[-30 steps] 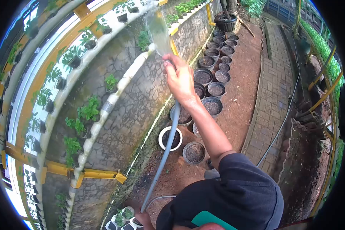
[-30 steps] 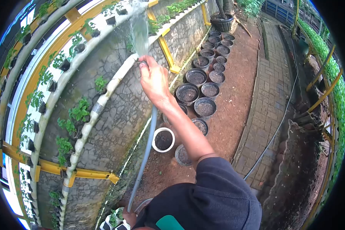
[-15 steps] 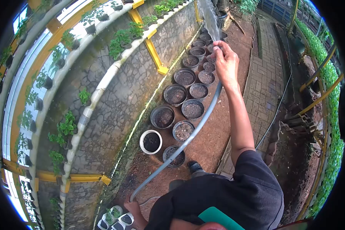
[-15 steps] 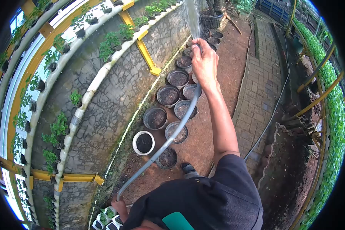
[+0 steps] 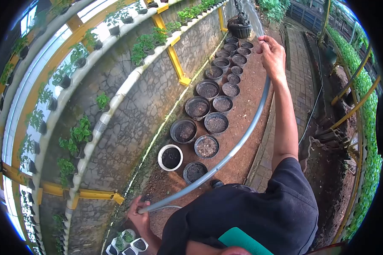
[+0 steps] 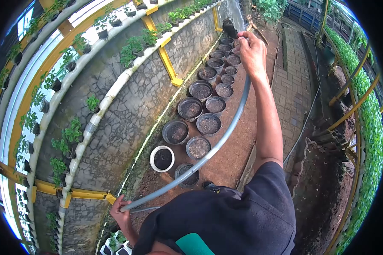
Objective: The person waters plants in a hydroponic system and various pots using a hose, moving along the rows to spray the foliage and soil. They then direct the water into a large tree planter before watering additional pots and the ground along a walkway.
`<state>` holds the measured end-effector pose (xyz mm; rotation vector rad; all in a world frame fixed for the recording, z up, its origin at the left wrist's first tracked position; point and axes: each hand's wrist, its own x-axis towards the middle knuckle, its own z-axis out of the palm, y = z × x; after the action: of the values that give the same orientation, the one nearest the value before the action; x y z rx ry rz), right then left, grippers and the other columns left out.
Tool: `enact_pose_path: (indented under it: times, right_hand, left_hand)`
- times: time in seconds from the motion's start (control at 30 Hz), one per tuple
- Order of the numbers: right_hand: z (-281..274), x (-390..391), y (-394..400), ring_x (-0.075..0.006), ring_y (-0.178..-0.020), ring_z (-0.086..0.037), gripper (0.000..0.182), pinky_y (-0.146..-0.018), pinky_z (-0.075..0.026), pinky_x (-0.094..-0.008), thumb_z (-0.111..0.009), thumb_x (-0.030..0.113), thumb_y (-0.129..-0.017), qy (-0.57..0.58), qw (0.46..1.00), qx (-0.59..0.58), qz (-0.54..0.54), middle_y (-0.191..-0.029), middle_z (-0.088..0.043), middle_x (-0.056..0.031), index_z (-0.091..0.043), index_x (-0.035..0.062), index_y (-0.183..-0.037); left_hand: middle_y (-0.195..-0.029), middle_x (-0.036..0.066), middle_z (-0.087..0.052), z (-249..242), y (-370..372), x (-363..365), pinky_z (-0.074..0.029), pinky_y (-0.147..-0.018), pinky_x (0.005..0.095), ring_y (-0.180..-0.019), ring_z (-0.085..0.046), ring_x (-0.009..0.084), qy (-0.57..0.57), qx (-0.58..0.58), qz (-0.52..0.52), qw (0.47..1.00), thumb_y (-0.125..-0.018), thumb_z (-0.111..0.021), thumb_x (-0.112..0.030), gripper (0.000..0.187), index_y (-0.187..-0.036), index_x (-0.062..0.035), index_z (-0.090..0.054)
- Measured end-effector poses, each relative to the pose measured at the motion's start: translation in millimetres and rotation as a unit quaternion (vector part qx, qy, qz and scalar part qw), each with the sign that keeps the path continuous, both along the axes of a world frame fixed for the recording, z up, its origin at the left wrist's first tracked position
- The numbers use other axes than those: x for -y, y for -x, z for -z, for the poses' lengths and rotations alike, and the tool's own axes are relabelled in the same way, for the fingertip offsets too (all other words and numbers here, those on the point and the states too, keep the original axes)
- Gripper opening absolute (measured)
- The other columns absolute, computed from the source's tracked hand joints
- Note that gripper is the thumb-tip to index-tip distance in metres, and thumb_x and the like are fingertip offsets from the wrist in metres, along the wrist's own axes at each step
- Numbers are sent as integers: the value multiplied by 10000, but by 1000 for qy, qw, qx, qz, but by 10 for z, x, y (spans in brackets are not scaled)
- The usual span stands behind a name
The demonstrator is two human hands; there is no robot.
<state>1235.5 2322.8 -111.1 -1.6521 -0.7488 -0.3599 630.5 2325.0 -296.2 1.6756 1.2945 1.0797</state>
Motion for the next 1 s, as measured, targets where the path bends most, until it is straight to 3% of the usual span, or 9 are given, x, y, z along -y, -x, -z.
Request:
enact_pose_path:
  times: [0.13,0.23,0.33,0.37,0.47,0.63,0.73,0.87,1.0]
  right_hand:
    - [-130,-80,-88,-43,-480,-485,250,-452,-386,-236,-517,156,-900,5,1000,-10,-4,-658,-625,0,-663,53,-1074]
    - [-268,-170,-230,-49,-478,-493,260,-450,-393,-238,-525,173,-898,22,1000,17,6,-658,-623,-3,-666,55,-1082]
    - [-387,-289,-462,-47,-472,-489,264,-440,-387,-236,-528,183,-899,30,999,15,8,-662,-627,-8,-664,59,-1089]
    - [-408,-331,-557,-46,-456,-477,258,-420,-376,-235,-535,189,-903,18,1000,7,0,-669,-634,-22,-664,59,-1085]
    - [-513,-394,-848,-164,-728,-694,272,-724,-514,-309,-550,198,-860,28,1000,-12,-2,-718,-702,-102,-692,69,-1053]
    - [-649,-563,-1445,-96,-554,-586,276,-569,-484,-271,-568,178,-857,30,999,-4,-19,-738,-697,-91,-680,34,-1065]
    - [-794,-707,-1827,-84,-525,-556,274,-493,-449,-252,-564,160,-863,13,996,-50,-77,-739,-688,-92,-671,38,-1083]
    - [-1035,-937,-2309,-81,-491,-535,276,-464,-431,-251,-564,151,-865,6,999,-4,-50,-740,-687,-98,-667,40,-1096]
    - [-1255,-1158,-2937,-47,-438,-441,246,-374,-327,-227,-536,146,-918,32,998,34,-40,-711,-640,-79,-631,36,-1117]
  left_hand:
    - [-797,84,-695,-709,-633,11,-500,-654,240,-688,-628,107,-28,-145,160,976,-718,-812,-61,380,-1067,18,-682]
    - [-840,112,-710,-803,-726,-168,-517,-665,252,-721,-660,134,35,-52,190,980,-680,-846,-103,427,-1058,19,-690]
    - [-834,124,-710,-910,-784,-194,-512,-633,247,-713,-673,142,-33,-12,213,976,-674,-852,-126,440,-1059,13,-690]
    - [-831,130,-708,-1007,-850,-167,-511,-631,249,-711,-676,148,-60,-37,208,976,-683,-844,-124,432,-1062,12,-688]
    - [-816,141,-699,-1226,-1147,-127,-509,-619,258,-698,-678,165,-120,-96,188,970,-708,-814,-109,401,-1068,11,-683]
    - [-777,143,-656,-1181,-1639,-325,-484,-567,291,-628,-635,200,-210,-166,116,957,-741,-733,-20,349,-1083,2,-670]
    - [-759,144,-614,-961,-1968,-615,-455,-529,323,-584,-582,227,-338,-218,11,915,-762,-678,35,331,-1091,0,-662]
    - [-733,149,-577,-831,-2336,-835,-435,-527,360,-575,-554,271,-322,-244,-105,909,-808,-618,54,296,-1098,11,-652]
    - [-841,124,-662,-284,-2298,-1037,-507,-579,299,-674,-626,165,-177,-164,-133,961,-804,-627,64,293,-1096,38,-648]
